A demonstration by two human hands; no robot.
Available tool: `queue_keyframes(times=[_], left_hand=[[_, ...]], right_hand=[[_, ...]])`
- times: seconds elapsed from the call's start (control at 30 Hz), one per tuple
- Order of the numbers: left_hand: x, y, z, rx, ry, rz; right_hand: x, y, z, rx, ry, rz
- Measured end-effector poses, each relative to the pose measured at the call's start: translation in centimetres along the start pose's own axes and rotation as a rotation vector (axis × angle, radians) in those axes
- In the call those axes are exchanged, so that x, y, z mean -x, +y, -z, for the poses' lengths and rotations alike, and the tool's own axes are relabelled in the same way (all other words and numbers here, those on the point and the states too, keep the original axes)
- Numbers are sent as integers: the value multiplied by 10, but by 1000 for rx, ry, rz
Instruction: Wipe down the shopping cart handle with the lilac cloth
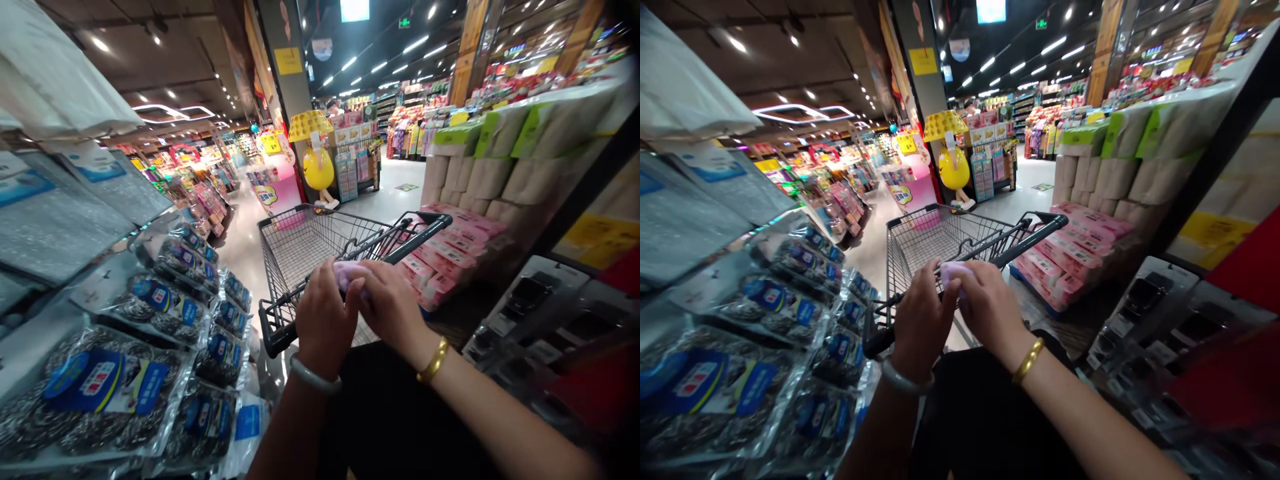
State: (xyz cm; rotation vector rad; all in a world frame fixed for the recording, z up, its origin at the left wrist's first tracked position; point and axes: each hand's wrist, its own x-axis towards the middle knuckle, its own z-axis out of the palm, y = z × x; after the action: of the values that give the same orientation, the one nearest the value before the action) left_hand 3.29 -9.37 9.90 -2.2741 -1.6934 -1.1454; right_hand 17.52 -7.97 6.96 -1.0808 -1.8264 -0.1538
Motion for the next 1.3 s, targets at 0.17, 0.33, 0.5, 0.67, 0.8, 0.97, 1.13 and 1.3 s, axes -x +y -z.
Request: queue_keyframes(times=[0.17,0.33,0.5,0.67,0.8,0.97,1.13,1.3], left_hand=[[5,-7,-8,-325,-169,-16],[11,-16,-7,-359,-119,-95],[10,-31,-6,-374,-104,-51],[9,-39,2,-462,-138,-33],[10,-51,12,-477,-164,-72],[10,-65,17,-514,-129,-64],[10,-76,19,-515,-65,-130],[12,-83,24,-538,-35,-136]], right_hand=[[0,11,1,82,86,-122],[3,15,1,-26,-9,97],[3,53,7,63,107,-67],[7,18,-8,0,93,55],[1,14,-8,-30,6,126],[-13,33,-2,26,116,-123],[-7,1,-8,-144,-47,176],[-10,13,-2,-369,195,-278]])
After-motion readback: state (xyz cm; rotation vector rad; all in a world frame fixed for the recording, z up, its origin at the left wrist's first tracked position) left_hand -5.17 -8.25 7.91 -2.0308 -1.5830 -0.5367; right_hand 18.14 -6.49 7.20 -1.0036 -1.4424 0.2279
